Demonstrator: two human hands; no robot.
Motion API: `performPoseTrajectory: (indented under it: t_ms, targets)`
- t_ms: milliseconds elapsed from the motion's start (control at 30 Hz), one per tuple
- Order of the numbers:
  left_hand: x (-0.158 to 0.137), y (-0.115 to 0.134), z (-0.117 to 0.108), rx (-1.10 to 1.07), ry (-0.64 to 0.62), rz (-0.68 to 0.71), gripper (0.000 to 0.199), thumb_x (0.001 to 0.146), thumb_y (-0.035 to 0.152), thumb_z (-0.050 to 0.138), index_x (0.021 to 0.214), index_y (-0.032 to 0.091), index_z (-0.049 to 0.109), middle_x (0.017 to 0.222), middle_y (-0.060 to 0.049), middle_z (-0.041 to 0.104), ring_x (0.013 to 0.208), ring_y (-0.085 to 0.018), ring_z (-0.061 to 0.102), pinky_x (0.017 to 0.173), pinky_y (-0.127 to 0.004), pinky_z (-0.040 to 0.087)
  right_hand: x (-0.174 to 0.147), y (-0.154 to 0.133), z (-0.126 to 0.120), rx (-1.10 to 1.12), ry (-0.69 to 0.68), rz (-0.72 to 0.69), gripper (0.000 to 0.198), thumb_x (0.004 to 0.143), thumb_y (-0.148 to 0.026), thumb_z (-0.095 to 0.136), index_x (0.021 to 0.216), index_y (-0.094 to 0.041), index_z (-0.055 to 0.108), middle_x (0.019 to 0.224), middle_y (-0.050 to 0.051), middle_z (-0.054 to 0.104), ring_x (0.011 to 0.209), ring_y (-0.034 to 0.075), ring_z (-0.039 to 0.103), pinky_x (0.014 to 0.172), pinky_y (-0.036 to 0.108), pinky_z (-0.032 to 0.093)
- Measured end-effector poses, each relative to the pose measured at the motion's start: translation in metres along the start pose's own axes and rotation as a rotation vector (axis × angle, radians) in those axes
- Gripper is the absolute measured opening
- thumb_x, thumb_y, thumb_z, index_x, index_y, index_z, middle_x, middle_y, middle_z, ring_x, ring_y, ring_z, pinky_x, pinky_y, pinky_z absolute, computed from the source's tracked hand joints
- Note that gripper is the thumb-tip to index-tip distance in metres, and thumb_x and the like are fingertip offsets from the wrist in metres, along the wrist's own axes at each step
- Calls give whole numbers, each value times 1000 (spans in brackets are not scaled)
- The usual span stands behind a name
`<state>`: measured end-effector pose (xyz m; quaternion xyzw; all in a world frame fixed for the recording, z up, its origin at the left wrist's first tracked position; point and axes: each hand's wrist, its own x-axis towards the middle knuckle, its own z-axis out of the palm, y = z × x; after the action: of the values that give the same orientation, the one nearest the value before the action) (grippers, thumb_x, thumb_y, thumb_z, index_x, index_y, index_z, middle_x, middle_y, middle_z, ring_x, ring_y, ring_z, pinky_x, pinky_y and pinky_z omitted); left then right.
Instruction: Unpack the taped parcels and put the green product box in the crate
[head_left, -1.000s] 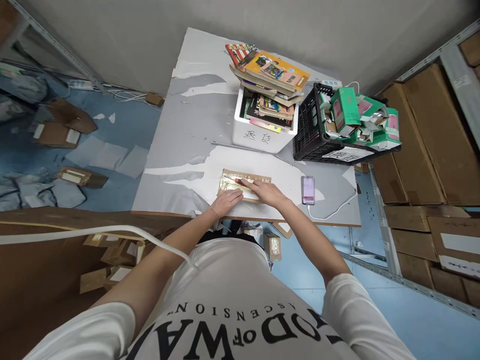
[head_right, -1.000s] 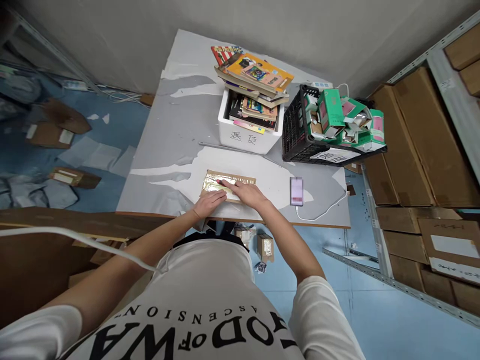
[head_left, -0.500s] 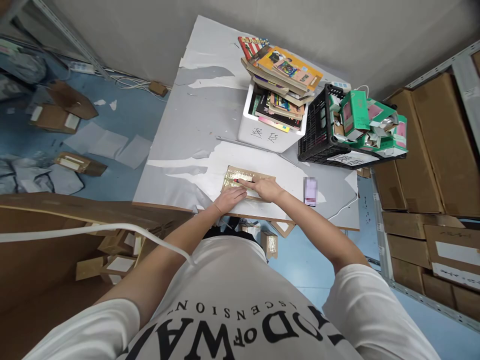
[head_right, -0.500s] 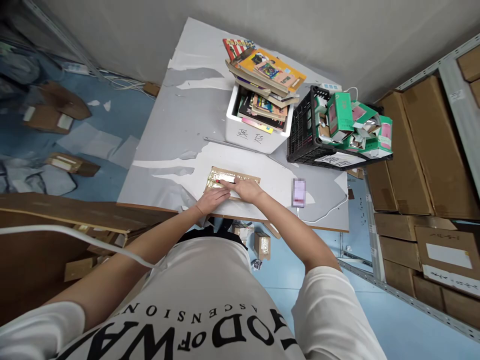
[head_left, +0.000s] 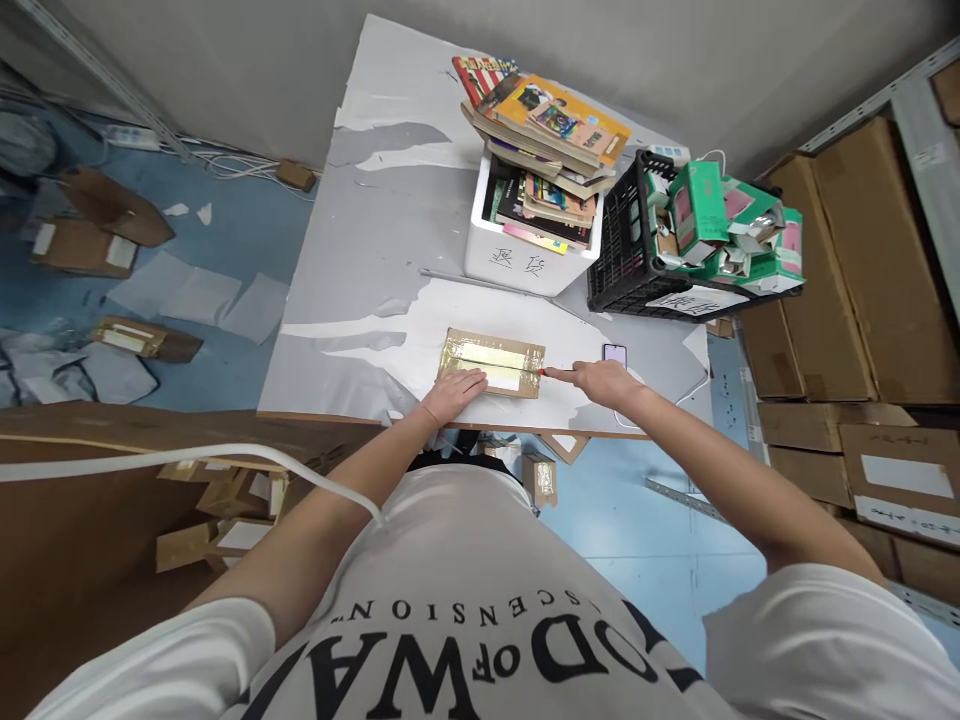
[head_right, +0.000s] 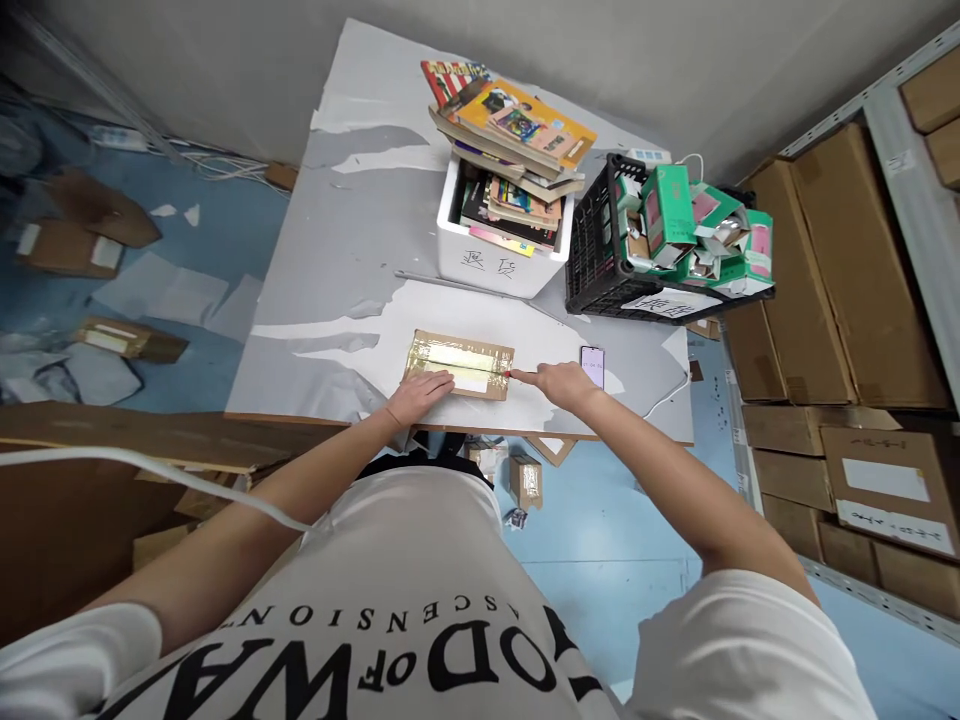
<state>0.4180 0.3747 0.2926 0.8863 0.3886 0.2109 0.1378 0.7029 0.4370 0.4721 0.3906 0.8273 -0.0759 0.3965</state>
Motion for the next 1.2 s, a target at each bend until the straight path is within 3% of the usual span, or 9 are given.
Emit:
performPoseTrajectory:
  t_ms: [233,567,667,767,867,967,1067,1200]
  targets:
    - [3,3,-5,15,-59,-47,32,94,11,43,118,18,63,125,-11,64,125,-22,54,103,-43,44,-22,8,20,-9,25,51,84,86,0,34,148,-48,5,105,8,64,68,16,65,60,26,36]
    - [7,6,-10,-6,-97,-92,34,93,12,40,118,19,63,125,-11,64,124,-23,53,102,-43,42,-39,7,34,99,147,126,79,86,0,36,147,-49,20,101,8,66,69,18,65,62,27,40]
    - [9,14,-14,4,-80,-116,34,92,12,39,115,19,64,123,-11,64,120,-24,55,98,-42,43,-55,13,60,339,290,177,67,91,-11,38,147,-44,24,104,7,67,79,21,66,66,28,44]
    - [16,24,-26,46,-119,-144,32,90,15,41,111,19,64,119,-12,64,113,-26,56,93,-44,43,-57,-3,94,738,480,290,59,92,-25,42,149,-33,28,115,8,67,87,22,66,72,31,50]
    - [29,30,-43,88,-189,-150,33,85,32,54,114,18,62,118,-15,62,113,-30,54,95,-47,39,-36,-41,120,1171,582,371,59,92,-31,41,149,-26,31,109,7,68,70,16,64,66,30,53]
    - [45,26,-55,167,-213,-197,75,70,55,68,130,14,52,137,-21,47,129,-37,39,106,-51,27,-7,-77,129,1532,632,421,61,91,-35,40,150,-24,27,96,5,68,50,10,55,50,26,51]
    - [56,16,-58,236,-272,-270,112,57,69,70,145,10,32,153,-24,24,141,-43,16,112,-57,11,11,-94,132,1713,666,404,62,90,-36,41,150,-26,28,91,3,66,44,7,50,42,22,47]
    - [60,7,-55,242,-372,-339,119,60,74,63,150,10,20,155,-23,19,143,-43,9,112,-59,5,17,-95,135,1727,687,375,60,89,-34,43,148,-28,33,88,1,65,43,7,49,42,22,46]
